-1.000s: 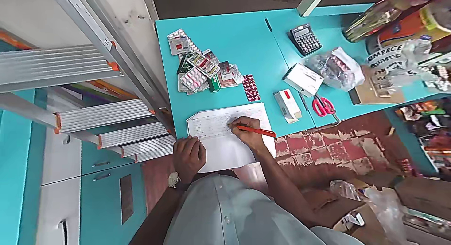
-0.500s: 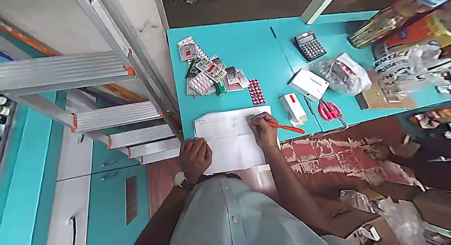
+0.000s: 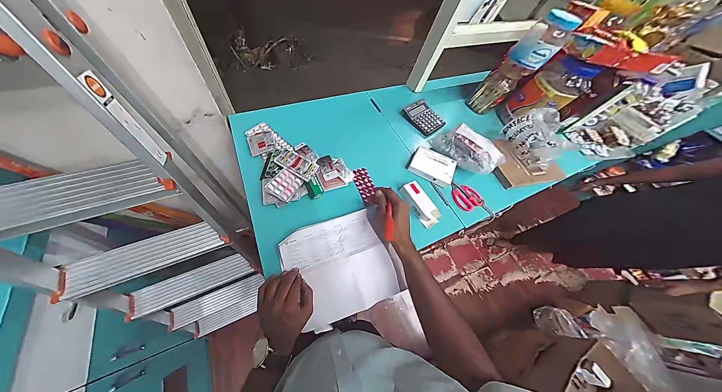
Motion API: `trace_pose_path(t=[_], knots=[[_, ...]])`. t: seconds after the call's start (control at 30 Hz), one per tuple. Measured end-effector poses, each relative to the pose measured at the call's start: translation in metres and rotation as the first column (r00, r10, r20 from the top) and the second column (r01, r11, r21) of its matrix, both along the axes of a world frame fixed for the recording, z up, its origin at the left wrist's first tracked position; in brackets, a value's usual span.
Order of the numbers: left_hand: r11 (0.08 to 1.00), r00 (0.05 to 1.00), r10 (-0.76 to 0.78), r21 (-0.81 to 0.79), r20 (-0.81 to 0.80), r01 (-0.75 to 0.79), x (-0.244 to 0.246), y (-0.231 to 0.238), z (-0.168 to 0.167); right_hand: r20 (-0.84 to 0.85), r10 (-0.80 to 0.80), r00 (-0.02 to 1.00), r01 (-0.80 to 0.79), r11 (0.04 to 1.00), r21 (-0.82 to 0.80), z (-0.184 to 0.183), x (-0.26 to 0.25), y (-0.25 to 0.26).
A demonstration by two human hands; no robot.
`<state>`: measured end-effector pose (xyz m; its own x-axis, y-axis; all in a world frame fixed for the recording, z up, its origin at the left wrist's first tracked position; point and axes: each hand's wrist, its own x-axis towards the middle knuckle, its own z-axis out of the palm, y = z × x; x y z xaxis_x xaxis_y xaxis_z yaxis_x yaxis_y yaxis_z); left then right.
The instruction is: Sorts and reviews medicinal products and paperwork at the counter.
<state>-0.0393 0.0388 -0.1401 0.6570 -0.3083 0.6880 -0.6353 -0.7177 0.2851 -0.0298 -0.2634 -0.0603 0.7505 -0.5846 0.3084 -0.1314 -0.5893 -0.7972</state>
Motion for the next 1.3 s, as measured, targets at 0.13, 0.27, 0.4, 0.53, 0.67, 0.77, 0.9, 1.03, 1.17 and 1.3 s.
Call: trace_pose_path(t=[0.13, 0.27, 0.4, 0.53, 0.67, 0.77, 0.9, 1.03, 1.17, 1.3], knots=[[1.000, 1.000, -0.002, 0.009, 0.009, 0.002, 0.000, 0.000, 0.000, -0.552, -0.146, 0.821, -0.037, 0.951, -0.308, 0.018, 0.026, -0.007], [1.000, 1.000, 0.014, 0.013, 0.004, -0.014, -0.001, -0.001, 0.000, -0.697, -0.220, 0.682, -0.061, 0.933, -0.355, 0.037, 0.043, 0.001], [1.000, 1.000, 0.029, -0.002, -0.011, -0.029, -0.001, -0.002, 0.000, -0.653, -0.241, 0.718, -0.028, 0.927, -0.373, 0.043, 0.045, -0.007], [0.999, 0.999, 0.033, -0.008, 0.006, -0.033, -0.001, -0.003, -0.001, -0.303, -0.118, 0.946, 0.081, 0.988, -0.132, 0.022, 0.046, -0.039], [1.000, 1.000, 0.024, -0.001, 0.016, -0.024, -0.001, -0.001, -0.002, 0.115, 0.055, 0.992, -0.105, 0.864, 0.493, 0.017, 0.067, -0.023], [1.000, 1.000, 0.014, -0.004, 0.025, -0.014, 0.000, -0.001, -0.002, 0.177, 0.117, 0.977, -0.198, 0.806, 0.557, 0.019, 0.085, -0.004], [1.000, 0.999, 0.024, -0.017, 0.030, -0.023, 0.000, -0.001, -0.004, 0.077, 0.183, 0.980, -0.199, 0.888, 0.414, 0.023, 0.103, 0.010], [0.999, 0.999, 0.024, -0.022, 0.024, -0.024, 0.000, -0.001, -0.003, -0.142, 0.093, 0.985, -0.091, 0.996, 0.020, 0.039, 0.096, 0.019], [1.000, 1.000, 0.018, -0.014, 0.014, -0.018, -0.001, -0.001, -0.003, 0.160, 0.069, 0.985, -0.096, 0.981, 0.166, 0.032, 0.052, 0.032], [1.000, 1.000, 0.016, -0.016, -0.007, -0.017, -0.001, -0.001, -0.002, 0.372, 0.171, 0.912, -0.362, 0.763, 0.535, 0.004, -0.005, 0.063]])
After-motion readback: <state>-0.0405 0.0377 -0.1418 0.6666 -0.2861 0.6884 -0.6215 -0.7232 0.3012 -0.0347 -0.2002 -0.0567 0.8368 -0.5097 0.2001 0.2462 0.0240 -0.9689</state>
